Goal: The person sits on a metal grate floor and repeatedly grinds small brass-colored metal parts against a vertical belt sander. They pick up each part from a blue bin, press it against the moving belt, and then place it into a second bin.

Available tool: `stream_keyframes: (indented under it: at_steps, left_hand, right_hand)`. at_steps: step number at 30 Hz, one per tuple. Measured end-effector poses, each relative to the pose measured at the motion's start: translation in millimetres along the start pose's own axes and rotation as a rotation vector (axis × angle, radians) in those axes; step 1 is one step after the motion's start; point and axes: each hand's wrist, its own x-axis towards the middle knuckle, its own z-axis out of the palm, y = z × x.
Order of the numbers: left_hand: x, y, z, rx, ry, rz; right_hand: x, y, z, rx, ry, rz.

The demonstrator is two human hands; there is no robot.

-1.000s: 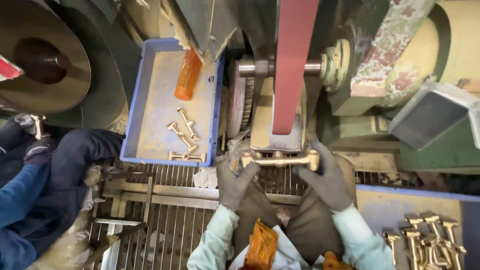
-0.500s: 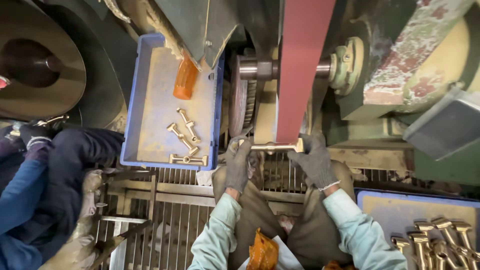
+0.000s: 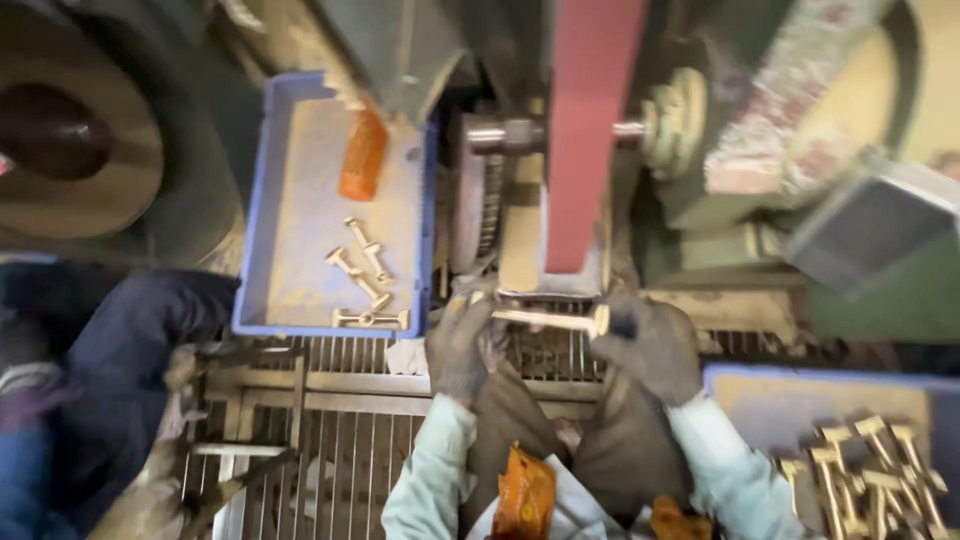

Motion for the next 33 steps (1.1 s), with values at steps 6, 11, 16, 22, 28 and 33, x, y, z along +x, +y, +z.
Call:
stream_keyframes:
  at_steps: [6, 11, 16, 22, 28, 33]
  left_hand:
    - [-46.0, -45.1, 44.1, 0.347, -0.886, 0.097]
    - [-53.6, -76.7, 60.1, 1.056, -0.708, -0.152]
    - [-3.6, -81.8, 16.6, 0.946, -0.631, -0.034]
    - [16.6, -79.9, -42.5, 1.027, -0.374, 0.100]
    - [16.5, -84.6, -54.5, 1.232, -0.355, 0.152]
    - [4.8, -88.2, -44.5, 1.410, -0.340, 0.288]
  right_hand:
    - [-141.7, -11.9, -15.7, 0.123, -0.199, 0.353]
    - [-244.8, -1.9, -40.7, 0.029, 0.217, 0.808]
    - [-361.6, 83.7, -38.6, 0.062, 0.696, 0.978]
    - [-475.6, 192.3, -19.0, 0.411, 1.215, 1.184]
    - [-524.4, 227.1, -36.2, -0.454, 0.893, 1.521]
    - [-508.3, 210.9, -49.2, -0.344, 0.462, 1.641]
